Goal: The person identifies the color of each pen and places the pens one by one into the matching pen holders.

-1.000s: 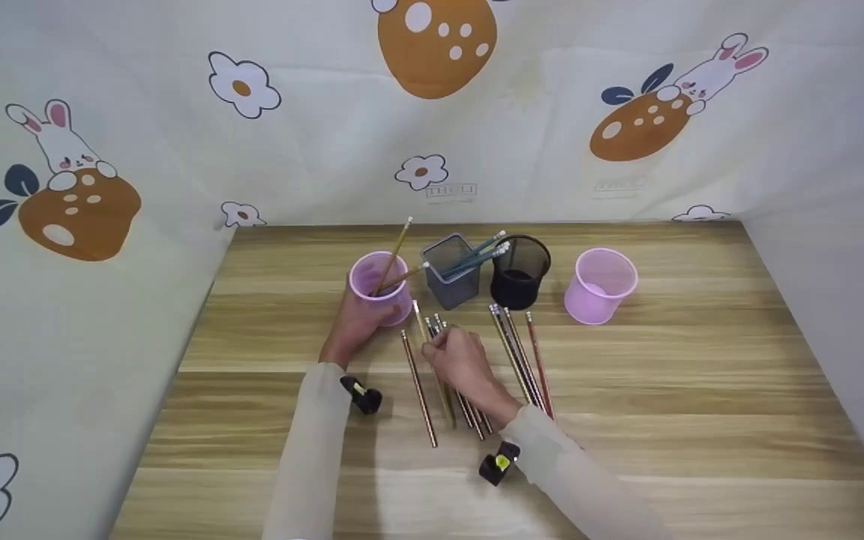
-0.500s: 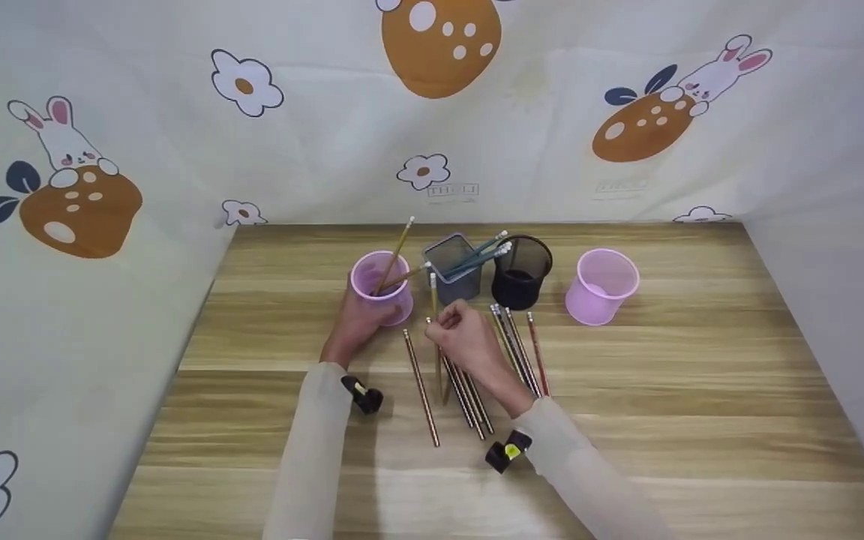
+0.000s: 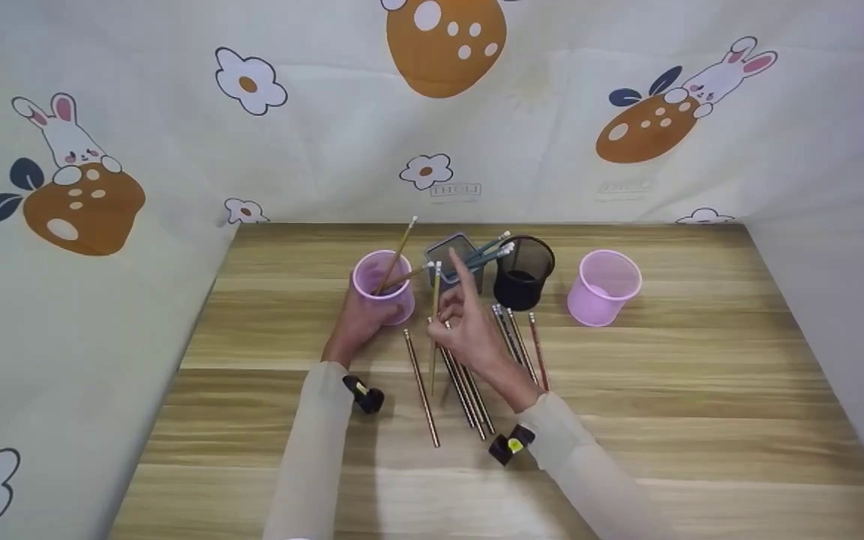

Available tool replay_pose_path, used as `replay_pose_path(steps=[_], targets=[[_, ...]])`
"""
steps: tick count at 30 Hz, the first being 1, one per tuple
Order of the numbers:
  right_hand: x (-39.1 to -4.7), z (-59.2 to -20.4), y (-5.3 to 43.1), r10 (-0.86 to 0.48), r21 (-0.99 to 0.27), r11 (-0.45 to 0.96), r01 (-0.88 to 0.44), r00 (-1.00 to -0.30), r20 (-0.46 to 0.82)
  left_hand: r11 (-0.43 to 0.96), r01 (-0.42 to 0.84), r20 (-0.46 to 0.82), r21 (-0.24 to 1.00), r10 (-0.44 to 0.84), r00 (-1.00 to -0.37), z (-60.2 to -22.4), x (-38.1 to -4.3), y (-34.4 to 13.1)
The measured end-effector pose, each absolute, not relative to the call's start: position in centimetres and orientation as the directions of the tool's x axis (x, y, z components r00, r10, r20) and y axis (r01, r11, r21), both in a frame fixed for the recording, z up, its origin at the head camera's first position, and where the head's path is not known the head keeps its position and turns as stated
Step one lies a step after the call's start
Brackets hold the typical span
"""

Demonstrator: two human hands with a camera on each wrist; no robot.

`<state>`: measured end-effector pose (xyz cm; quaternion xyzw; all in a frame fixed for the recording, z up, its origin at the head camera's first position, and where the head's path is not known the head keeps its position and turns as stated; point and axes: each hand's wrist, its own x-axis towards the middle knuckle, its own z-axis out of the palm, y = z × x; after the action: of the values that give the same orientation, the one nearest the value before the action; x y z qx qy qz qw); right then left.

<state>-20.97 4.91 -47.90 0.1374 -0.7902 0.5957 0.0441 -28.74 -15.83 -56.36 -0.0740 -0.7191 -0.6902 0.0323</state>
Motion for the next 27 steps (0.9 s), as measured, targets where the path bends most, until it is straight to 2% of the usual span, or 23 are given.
replay_pose_path(steps=[3,6,13,27], targets=[[-21.0,-47.8,5.0,-0.191,-0.925,0.241,-0.295,-0.948,0.252,0.041,0.138,0.136,0.990,0.060,-0.989,-56.2,-28.7,-15.7],[-21.2,-47.6,4.9,-0.173,-0.941,0.169,-0.294,-0.949,0.265,0.040,0.137,0.135,0.990,0.065,-0.989,-56.1,-28.7,-15.7],[-22.0,-46.2,4.9,0.033,-0.944,-0.061,-0.326,-0.945,0.324,0.038,0.154,0.151,0.987,0.071,-0.986,-56.1,-28.6,-15.7],[-23.5,-44.7,4.6,0.291,-0.867,-0.093,-0.489,-0.846,0.446,0.019,0.149,0.147,0.989,0.079,-0.986,-53.6,-27.2,-15.3]])
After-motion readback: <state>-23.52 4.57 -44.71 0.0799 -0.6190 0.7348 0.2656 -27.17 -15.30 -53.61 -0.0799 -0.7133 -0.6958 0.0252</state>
